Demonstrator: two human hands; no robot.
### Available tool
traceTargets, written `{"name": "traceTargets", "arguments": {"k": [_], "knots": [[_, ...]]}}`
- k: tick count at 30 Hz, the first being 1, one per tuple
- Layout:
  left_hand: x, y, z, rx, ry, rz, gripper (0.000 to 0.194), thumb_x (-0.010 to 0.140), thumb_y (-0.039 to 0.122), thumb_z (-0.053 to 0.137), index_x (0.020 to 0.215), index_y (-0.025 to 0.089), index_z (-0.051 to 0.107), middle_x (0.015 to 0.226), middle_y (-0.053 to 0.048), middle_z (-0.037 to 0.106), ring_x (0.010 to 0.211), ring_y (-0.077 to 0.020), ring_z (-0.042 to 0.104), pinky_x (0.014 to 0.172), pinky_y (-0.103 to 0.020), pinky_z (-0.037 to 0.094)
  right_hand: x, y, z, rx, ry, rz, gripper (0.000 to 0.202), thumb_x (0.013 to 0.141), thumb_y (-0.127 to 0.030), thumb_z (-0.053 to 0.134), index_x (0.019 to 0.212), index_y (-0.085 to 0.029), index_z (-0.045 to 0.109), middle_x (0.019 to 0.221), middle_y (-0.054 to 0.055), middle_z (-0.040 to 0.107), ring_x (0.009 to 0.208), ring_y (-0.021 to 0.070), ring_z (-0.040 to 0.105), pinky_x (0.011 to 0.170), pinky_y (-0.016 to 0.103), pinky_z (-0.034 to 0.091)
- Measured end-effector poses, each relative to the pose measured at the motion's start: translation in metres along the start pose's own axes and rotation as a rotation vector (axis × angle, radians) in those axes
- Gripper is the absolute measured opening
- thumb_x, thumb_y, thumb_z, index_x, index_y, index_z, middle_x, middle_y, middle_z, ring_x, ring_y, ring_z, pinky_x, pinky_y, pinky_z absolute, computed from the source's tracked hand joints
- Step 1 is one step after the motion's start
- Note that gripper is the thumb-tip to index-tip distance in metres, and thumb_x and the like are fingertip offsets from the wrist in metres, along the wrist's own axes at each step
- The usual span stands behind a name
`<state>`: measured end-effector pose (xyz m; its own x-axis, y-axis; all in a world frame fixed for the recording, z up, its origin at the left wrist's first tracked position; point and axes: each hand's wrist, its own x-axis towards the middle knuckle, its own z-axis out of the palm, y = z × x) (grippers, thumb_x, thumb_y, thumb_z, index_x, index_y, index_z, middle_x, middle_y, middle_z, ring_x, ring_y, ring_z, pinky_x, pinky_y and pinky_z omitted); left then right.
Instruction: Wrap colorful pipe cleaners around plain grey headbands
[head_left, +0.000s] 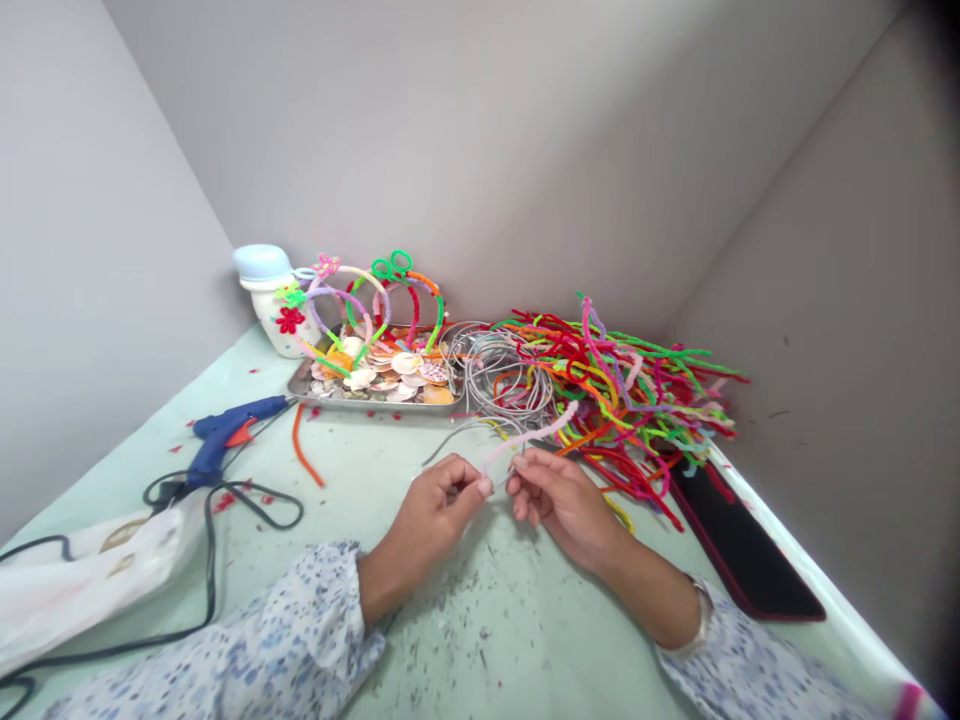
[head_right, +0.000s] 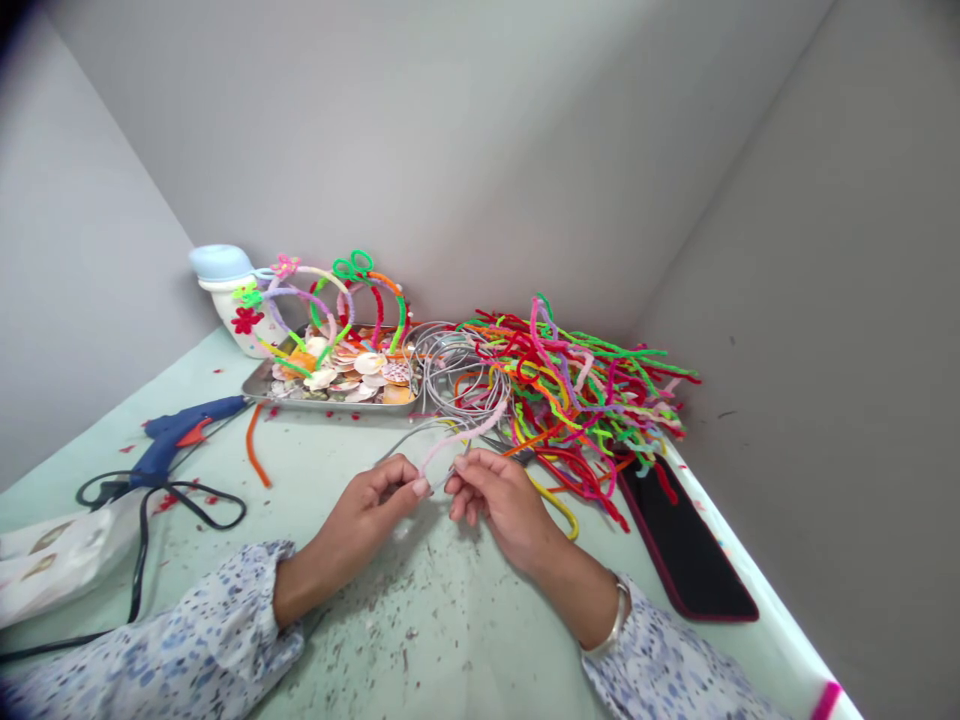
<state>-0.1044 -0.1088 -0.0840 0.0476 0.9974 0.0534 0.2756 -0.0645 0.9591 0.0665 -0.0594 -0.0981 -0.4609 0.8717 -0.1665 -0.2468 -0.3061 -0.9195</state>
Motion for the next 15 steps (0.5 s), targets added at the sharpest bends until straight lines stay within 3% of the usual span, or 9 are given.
{"name": "traceTargets", "arguments": {"k": [11,15], "knots": [[0.0022,-0.0027,-0.0005,0.004,-0.062,-0.109,0.028,0.084,0.035,0.051,0.063,0.017,0.048,0.056,0.006,0.038,0.053,-0.0094,0.036,0.051,-0.022,0.027,-0.0009,0.0006,-0.0011,-0.064,-0.056,0.014,0.029,0.078,-0.041,0.068,0.069,-0.015,0.059,0.061,-0.001,0.064,0.044,0.0063,0.056,0.041,0.017,0.037],[0.0029,-0.0037,0.001,0.026,-0.052,-0.089,0.029,0.085,0.034,0.051,0.062,0.017,0.046,0.057,0.005,0.039,0.054,-0.01,0.037,0.052,-0.023,0.029,-0.0003,0.0008,-0.0006,-0.062,-0.046,0.009,0.03,0.077,-0.042,0.069,0.07,-0.015,0.059,0.061,-0.001,0.064,0.044,0.0066,0.056,0.041,0.017,0.037]]}}
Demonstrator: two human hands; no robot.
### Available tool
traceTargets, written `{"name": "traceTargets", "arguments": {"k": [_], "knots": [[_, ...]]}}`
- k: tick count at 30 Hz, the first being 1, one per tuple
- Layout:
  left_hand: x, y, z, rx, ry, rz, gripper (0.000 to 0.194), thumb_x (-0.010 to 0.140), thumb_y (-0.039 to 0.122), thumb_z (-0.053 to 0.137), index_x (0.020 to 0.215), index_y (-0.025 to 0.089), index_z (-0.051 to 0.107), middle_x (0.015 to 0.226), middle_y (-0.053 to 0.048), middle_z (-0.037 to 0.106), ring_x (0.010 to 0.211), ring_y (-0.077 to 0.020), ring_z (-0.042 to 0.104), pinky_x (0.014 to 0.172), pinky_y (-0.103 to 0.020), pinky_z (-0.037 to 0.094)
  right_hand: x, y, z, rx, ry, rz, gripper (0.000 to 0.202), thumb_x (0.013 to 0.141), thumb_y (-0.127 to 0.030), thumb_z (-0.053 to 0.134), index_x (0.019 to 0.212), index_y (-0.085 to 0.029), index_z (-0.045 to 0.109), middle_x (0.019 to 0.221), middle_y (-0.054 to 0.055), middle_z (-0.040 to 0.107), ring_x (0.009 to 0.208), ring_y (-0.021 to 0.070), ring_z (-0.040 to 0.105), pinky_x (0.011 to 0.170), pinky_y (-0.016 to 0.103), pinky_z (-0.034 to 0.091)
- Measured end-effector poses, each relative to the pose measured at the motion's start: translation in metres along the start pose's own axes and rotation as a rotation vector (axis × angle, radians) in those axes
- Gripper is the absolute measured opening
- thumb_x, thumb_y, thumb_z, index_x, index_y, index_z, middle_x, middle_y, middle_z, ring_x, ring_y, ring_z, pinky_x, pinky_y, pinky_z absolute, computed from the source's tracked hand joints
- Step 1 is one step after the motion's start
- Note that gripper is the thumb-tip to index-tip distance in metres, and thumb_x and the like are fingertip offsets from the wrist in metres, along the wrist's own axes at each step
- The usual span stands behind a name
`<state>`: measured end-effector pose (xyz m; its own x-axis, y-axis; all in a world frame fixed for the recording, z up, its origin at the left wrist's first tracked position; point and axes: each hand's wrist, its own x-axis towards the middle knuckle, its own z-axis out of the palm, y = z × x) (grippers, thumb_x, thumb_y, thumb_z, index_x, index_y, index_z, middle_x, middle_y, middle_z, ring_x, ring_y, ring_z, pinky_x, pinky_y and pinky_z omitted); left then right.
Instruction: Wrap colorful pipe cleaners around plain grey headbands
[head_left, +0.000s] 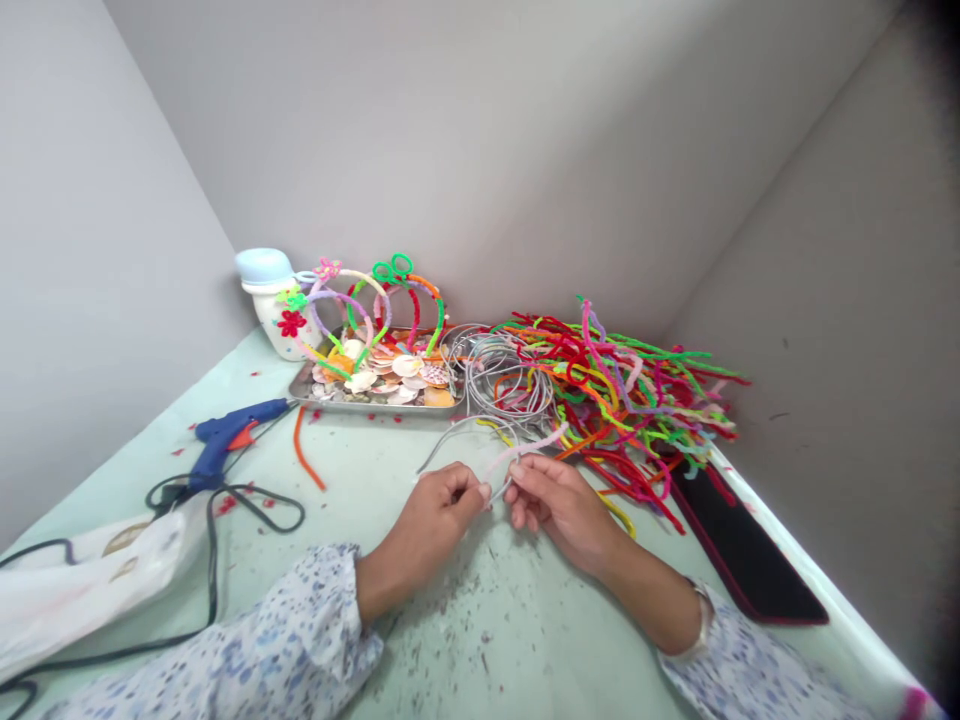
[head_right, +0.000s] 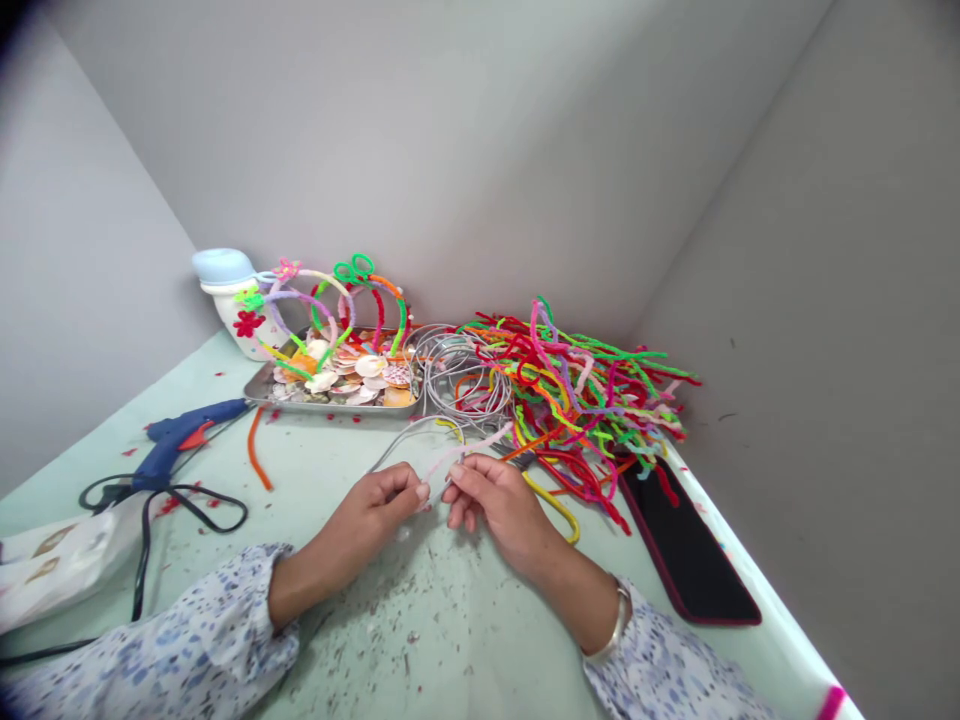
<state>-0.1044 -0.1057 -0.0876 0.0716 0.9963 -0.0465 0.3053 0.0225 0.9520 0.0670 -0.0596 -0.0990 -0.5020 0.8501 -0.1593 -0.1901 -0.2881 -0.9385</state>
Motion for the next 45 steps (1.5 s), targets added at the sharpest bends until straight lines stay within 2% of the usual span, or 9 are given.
{"name": "traceTargets", "arguments": {"k": [3,8,12,14,19,28,40,45], "knots": [[-0.002,0.0,0.001,0.044,0.071,0.095,0.028,0.087,0.033,0.05,0.065,0.017,0.051,0.065,0.003,0.046,0.063,-0.0122,0.044,0.059,-0.024,0.035,0.001,0.0,0.001,0.038,0.025,-0.005,0.029,0.076,-0.041,0.07,0.069,-0.014,0.059,0.064,-0.001,0.065,0.045,0.0064,0.058,0.04,0.016,0.037],[-0.012,0.003,0.002,0.113,0.215,0.246,0.012,0.09,0.028,0.049,0.091,0.019,0.057,0.089,-0.003,0.056,0.083,-0.0167,0.054,0.072,-0.027,0.042,0.001,-0.001,0.0,0.1,0.047,-0.02,0.028,0.077,-0.039,0.07,0.07,-0.014,0.06,0.064,0.0,0.065,0.044,0.0059,0.058,0.038,0.014,0.036],[-0.017,0.003,0.004,0.3,0.289,0.465,0.012,0.084,0.019,0.057,0.096,0.02,0.058,0.092,-0.004,0.058,0.091,-0.0193,0.053,0.082,-0.032,0.041,0.001,-0.001,0.0,0.141,0.051,-0.033,0.027,0.077,-0.038,0.071,0.069,-0.014,0.06,0.064,0.0,0.065,0.045,0.0051,0.057,0.038,0.013,0.037],[-0.017,0.003,0.004,0.378,0.299,0.515,0.014,0.082,0.017,0.06,0.096,0.021,0.06,0.092,-0.004,0.06,0.092,-0.0202,0.054,0.085,-0.034,0.039,0.001,-0.001,0.0,0.147,0.054,-0.037,0.028,0.076,-0.038,0.072,0.069,-0.014,0.06,0.064,0.0,0.065,0.044,0.0053,0.057,0.038,0.013,0.037],[-0.015,0.003,0.003,0.472,0.328,0.527,0.012,0.081,0.019,0.063,0.093,0.022,0.063,0.09,-0.004,0.065,0.09,-0.0206,0.057,0.086,-0.036,0.039,0.001,-0.003,0.003,0.146,0.059,-0.039,0.028,0.074,-0.038,0.073,0.069,-0.014,0.06,0.064,0.0,0.065,0.044,0.0057,0.057,0.037,0.014,0.036],[-0.009,-0.001,0.001,0.477,0.346,0.539,0.006,0.08,0.023,0.066,0.086,0.021,0.068,0.082,-0.003,0.069,0.081,-0.0183,0.06,0.082,-0.035,0.04,0.001,-0.002,0.002,0.155,0.042,-0.043,0.029,0.074,-0.039,0.073,0.07,-0.014,0.06,0.065,0.0,0.065,0.044,0.0057,0.057,0.037,0.014,0.037],[-0.009,0.0,0.003,0.401,0.263,0.445,0.007,0.082,0.019,0.062,0.082,0.022,0.068,0.077,-0.001,0.068,0.078,-0.0173,0.06,0.082,-0.034,0.04,0.001,-0.002,0.004,0.12,0.05,-0.042,0.03,0.075,-0.041,0.072,0.071,-0.014,0.06,0.065,0.0,0.064,0.045,0.0064,0.056,0.038,0.015,0.036],[-0.009,0.0,0.004,0.373,0.294,0.406,0.005,0.083,0.022,0.062,0.086,0.021,0.065,0.08,-0.002,0.067,0.081,-0.0187,0.059,0.079,-0.033,0.042,0.002,-0.001,0.003,0.11,0.052,-0.045,0.029,0.078,-0.041,0.07,0.073,-0.014,0.06,0.068,0.0,0.064,0.046,0.0061,0.056,0.038,0.015,0.035]]}}
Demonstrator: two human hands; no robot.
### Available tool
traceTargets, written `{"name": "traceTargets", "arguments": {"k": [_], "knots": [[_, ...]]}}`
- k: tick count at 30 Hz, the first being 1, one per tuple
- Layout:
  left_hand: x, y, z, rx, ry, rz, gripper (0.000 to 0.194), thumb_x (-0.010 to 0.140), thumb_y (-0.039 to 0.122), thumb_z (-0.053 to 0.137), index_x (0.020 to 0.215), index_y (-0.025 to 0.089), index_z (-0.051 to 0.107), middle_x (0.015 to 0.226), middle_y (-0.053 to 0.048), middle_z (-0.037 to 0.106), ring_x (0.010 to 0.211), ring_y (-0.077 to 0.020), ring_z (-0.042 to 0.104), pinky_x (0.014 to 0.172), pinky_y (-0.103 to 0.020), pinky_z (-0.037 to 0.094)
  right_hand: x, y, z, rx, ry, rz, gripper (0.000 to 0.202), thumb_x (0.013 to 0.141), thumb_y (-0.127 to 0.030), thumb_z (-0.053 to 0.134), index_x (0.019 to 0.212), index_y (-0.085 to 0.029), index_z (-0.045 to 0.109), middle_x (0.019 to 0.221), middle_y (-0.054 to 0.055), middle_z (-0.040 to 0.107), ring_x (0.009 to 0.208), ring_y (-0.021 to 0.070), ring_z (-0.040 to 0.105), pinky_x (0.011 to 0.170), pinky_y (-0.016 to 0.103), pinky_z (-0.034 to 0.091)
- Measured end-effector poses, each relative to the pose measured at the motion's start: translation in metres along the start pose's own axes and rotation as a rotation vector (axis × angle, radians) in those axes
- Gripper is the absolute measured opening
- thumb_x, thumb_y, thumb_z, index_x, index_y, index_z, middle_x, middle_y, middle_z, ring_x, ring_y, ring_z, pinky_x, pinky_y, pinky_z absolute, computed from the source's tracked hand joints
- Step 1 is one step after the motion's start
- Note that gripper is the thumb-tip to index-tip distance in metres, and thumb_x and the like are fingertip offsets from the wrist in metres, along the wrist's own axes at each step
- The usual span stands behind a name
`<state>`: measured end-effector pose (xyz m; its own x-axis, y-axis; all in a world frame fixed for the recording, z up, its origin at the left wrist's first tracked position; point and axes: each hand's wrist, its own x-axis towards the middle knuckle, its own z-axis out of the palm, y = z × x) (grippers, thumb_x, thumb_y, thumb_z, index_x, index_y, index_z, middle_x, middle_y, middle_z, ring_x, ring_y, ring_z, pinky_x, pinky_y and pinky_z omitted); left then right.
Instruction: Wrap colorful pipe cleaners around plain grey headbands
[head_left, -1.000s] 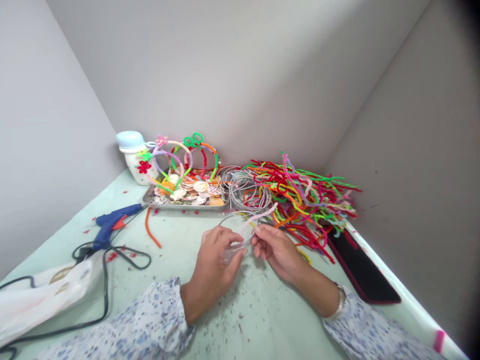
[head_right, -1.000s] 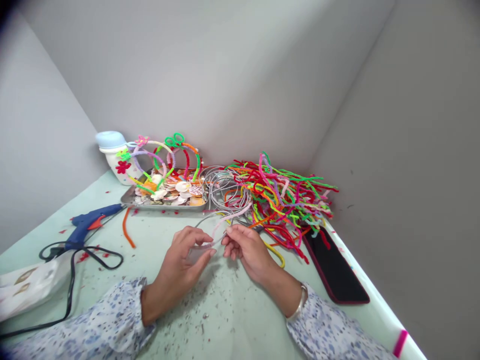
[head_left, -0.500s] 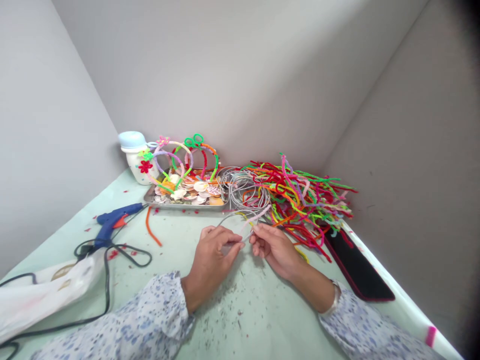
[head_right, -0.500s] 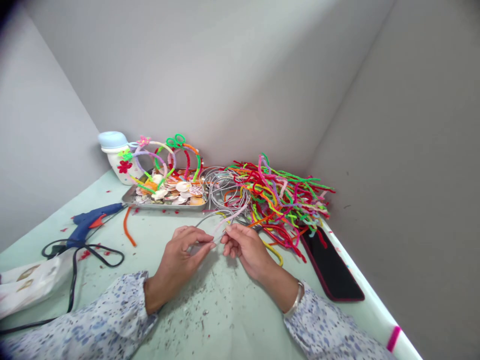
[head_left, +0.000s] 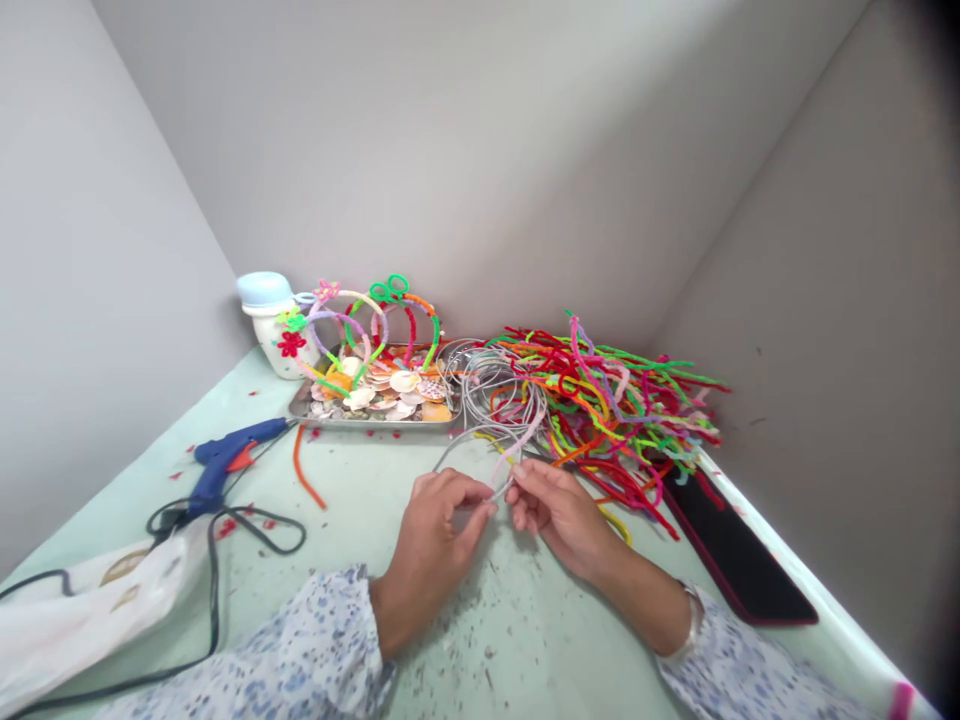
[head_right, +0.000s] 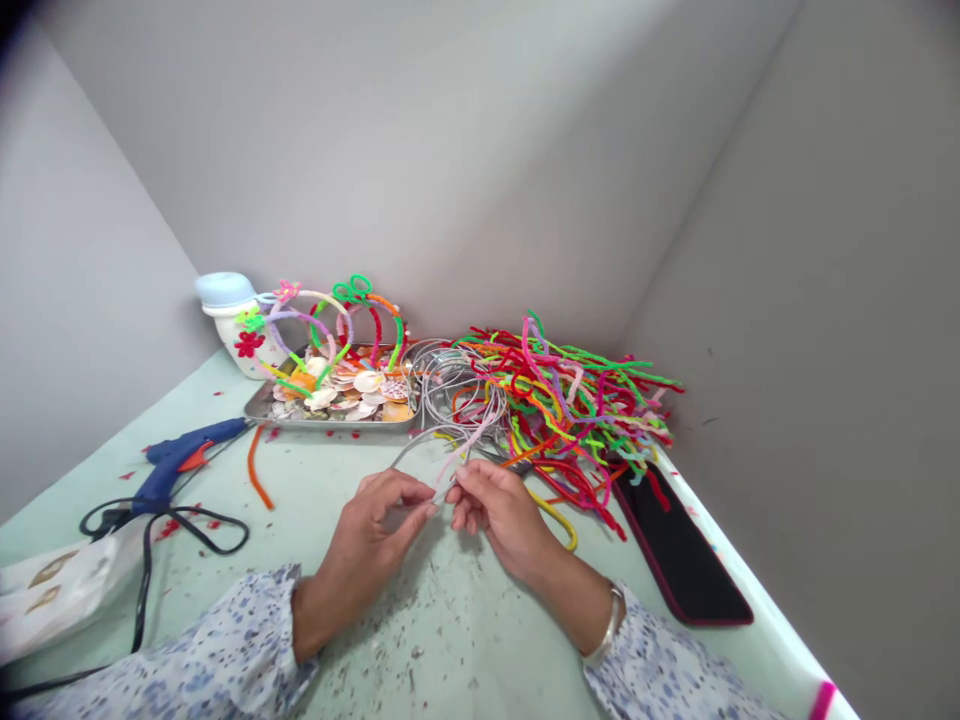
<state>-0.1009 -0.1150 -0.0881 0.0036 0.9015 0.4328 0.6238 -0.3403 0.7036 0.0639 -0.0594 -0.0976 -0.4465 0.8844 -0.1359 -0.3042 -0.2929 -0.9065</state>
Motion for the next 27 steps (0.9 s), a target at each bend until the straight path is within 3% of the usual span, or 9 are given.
{"name": "traceTargets", "arguments": {"k": [4,13,22,27], "knots": [[0.0,-0.0002,-0.0005,0.007,0.019,-0.022,0.005,0.082,0.023,0.063,0.087,0.021,0.064,0.081,-0.003,0.066,0.08,-0.0192,0.059,0.074,-0.031,0.044,0.0003,-0.0006,-0.0001,-0.02,0.01,0.003,0.029,0.079,-0.042,0.069,0.071,-0.015,0.06,0.066,0.0,0.064,0.045,0.0063,0.055,0.039,0.016,0.035],[0.0002,-0.0037,-0.0014,-0.021,0.002,0.012,0.004,0.082,0.021,0.065,0.082,0.02,0.069,0.079,-0.003,0.068,0.079,-0.0185,0.06,0.078,-0.033,0.043,0.0011,-0.0013,-0.0007,-0.035,-0.001,0.012,0.03,0.079,-0.043,0.068,0.071,-0.014,0.06,0.066,0.0,0.064,0.045,0.0062,0.055,0.04,0.017,0.034],[-0.0002,-0.0018,-0.0014,-0.046,-0.072,-0.06,0.009,0.084,0.021,0.06,0.078,0.021,0.067,0.076,-0.002,0.065,0.078,-0.0186,0.058,0.078,-0.033,0.041,0.0017,0.0014,-0.0012,-0.112,-0.009,-0.021,0.03,0.081,-0.044,0.066,0.072,-0.015,0.061,0.065,0.0,0.064,0.044,0.0062,0.054,0.04,0.018,0.035],[-0.0005,-0.0031,-0.0011,-0.119,-0.098,-0.128,0.01,0.085,0.02,0.056,0.077,0.019,0.062,0.077,-0.001,0.062,0.077,-0.0169,0.057,0.073,-0.03,0.041,0.0004,0.0024,0.0003,-0.17,-0.038,-0.024,0.028,0.083,-0.045,0.063,0.088,-0.017,0.063,0.07,-0.001,0.063,0.048,0.0076,0.058,0.043,0.018,0.038]]}}
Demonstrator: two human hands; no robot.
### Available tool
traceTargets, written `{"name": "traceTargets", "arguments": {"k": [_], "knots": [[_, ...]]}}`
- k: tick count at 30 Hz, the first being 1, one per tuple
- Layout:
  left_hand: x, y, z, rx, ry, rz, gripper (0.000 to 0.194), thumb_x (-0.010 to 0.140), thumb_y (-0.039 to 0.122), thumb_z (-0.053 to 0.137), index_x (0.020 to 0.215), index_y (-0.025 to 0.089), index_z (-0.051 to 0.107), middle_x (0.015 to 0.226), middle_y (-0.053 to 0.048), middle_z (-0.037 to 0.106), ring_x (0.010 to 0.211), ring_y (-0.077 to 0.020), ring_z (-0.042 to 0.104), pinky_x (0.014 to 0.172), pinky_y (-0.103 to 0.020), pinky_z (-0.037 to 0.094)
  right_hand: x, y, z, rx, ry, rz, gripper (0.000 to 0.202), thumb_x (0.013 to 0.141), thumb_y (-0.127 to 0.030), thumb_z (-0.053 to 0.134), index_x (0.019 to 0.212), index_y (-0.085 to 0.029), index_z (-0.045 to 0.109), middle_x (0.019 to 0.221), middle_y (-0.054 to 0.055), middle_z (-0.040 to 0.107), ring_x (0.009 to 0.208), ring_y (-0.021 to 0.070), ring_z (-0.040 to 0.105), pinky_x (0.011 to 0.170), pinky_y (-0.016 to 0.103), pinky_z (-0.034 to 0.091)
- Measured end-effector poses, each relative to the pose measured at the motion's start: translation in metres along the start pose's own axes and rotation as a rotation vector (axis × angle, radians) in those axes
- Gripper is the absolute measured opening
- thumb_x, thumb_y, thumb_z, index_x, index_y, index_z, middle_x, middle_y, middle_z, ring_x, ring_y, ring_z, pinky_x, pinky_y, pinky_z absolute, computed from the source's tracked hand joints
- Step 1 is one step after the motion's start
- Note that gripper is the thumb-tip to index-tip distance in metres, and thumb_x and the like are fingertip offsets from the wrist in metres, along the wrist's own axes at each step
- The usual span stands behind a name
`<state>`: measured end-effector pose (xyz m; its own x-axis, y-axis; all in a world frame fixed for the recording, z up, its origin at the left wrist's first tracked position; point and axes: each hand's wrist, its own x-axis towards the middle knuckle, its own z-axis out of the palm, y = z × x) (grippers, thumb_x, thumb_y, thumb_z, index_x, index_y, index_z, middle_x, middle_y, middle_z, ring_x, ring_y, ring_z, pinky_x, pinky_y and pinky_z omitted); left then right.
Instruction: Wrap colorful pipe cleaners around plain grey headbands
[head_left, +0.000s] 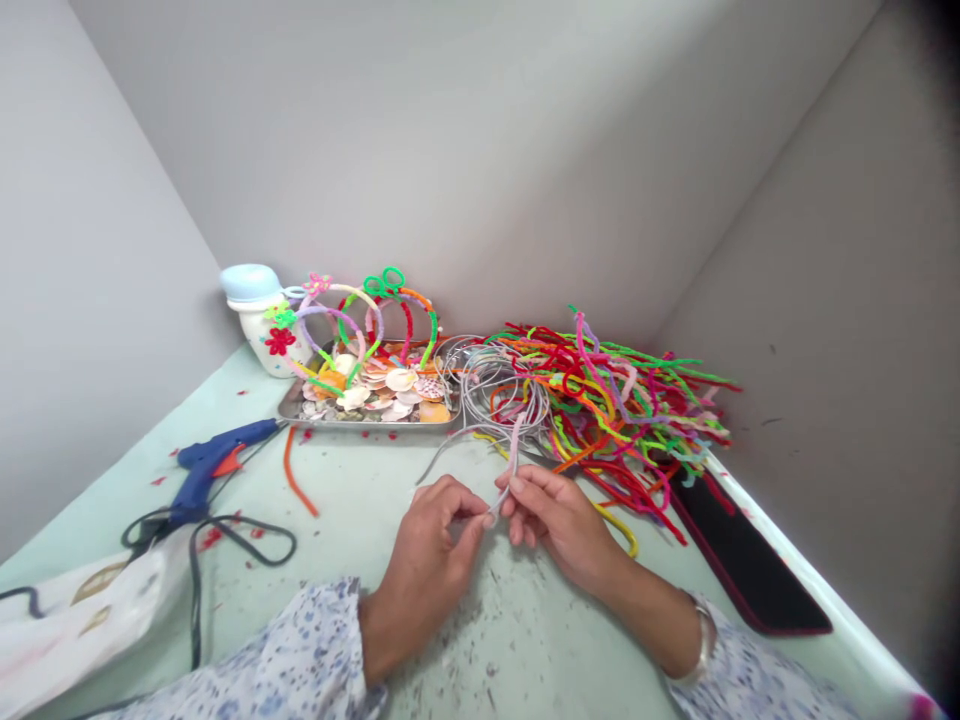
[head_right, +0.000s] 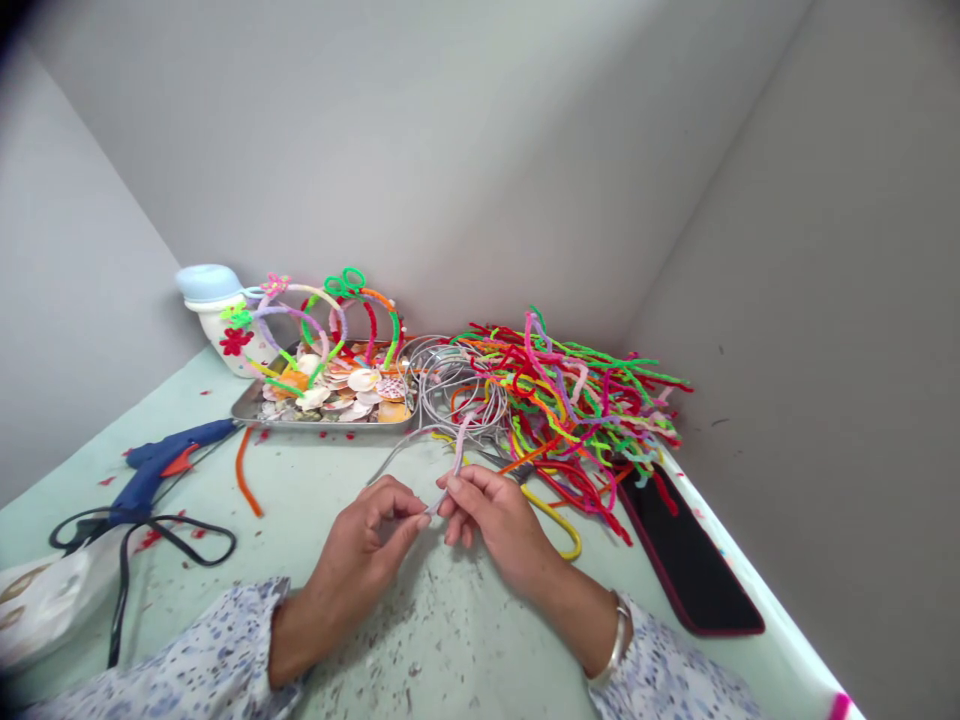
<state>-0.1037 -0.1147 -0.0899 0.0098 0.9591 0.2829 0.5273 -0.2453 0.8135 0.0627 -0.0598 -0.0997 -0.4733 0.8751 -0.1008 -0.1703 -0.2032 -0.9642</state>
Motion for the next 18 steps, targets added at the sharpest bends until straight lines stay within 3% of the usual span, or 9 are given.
{"name": "traceTargets", "arguments": {"k": [7,12,15,18], "knots": [[0.003,0.001,-0.003,-0.077,0.036,-0.073,0.011,0.089,0.022,0.052,0.079,0.018,0.056,0.079,0.0,0.057,0.075,-0.0143,0.054,0.066,-0.026,0.041,-0.009,0.007,0.009,-0.26,-0.031,-0.032,0.028,0.086,-0.044,0.059,0.102,-0.021,0.058,0.069,-0.002,0.062,0.051,0.0102,0.059,0.048,0.021,0.043],[0.003,-0.001,-0.001,-0.097,0.061,-0.088,0.01,0.09,0.023,0.051,0.082,0.019,0.055,0.08,0.0,0.056,0.076,-0.0144,0.053,0.068,-0.025,0.041,-0.012,0.008,0.011,-0.431,0.002,-0.083,0.02,0.087,-0.041,0.058,0.096,-0.023,0.056,0.064,-0.002,0.062,0.052,0.0135,0.06,0.051,0.025,0.047],[0.004,-0.002,-0.001,-0.111,0.07,-0.086,0.01,0.09,0.023,0.05,0.083,0.019,0.055,0.081,0.0,0.056,0.077,-0.0146,0.053,0.069,-0.025,0.041,-0.012,0.003,0.008,-0.623,0.074,-0.247,0.014,0.087,-0.036,0.06,0.089,-0.023,0.06,0.063,-0.001,0.062,0.055,0.0144,0.059,0.052,0.025,0.045],[0.005,-0.003,0.0,-0.121,0.059,-0.095,0.01,0.091,0.026,0.05,0.085,0.019,0.055,0.082,0.0,0.056,0.078,-0.0146,0.053,0.071,-0.025,0.041,-0.012,-0.002,0.005,-0.73,0.149,-0.481,0.008,0.086,-0.028,0.06,0.083,-0.021,0.063,0.081,0.004,0.065,0.071,0.0168,0.06,0.061,0.027,0.047]]}}
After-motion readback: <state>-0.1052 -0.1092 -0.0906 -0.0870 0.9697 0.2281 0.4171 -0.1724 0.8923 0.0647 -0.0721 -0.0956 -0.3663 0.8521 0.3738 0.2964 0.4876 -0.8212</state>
